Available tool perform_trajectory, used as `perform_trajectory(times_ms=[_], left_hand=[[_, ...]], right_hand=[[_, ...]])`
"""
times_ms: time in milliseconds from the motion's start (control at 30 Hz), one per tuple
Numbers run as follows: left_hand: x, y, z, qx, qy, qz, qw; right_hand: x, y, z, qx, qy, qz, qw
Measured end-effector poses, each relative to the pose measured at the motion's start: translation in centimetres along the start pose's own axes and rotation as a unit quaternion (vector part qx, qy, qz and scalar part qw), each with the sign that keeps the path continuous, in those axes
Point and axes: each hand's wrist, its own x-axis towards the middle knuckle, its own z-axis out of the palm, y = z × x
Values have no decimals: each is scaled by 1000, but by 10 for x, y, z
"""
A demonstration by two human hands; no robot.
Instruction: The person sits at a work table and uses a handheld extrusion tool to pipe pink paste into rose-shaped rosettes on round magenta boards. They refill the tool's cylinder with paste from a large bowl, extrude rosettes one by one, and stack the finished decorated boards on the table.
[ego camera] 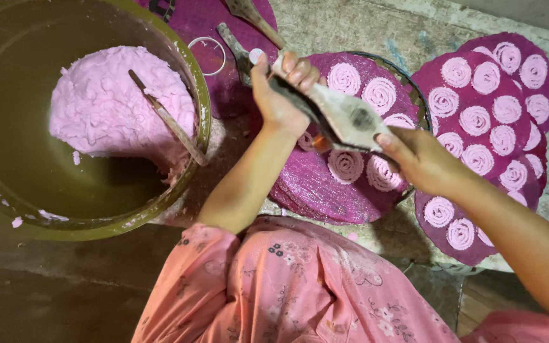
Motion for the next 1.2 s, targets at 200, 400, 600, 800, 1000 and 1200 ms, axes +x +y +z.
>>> perform_trajectory(times_ms=[200,400,600,800,1000,1200], left_hand=[[14,28,10,44,-84,22,995],[-6,17,-4,40,-15,49,998],[20,-13,-4,-31,22,4,999],[22,37,0,16,-98,25,995],[-15,24,-4,27,71,52,996],[-6,-15,6,-31,43,-16,998]], right_hand=[[25,-4,21,17,71,-161,984],[7,9,26,31,4,-35,999],[13,13,-1,-15,45,-19,999],[36,-6,28,39,69,-133,988],[8,-4,31,83,-38,-24,996],[-5,25,8,69,0,34,997]])
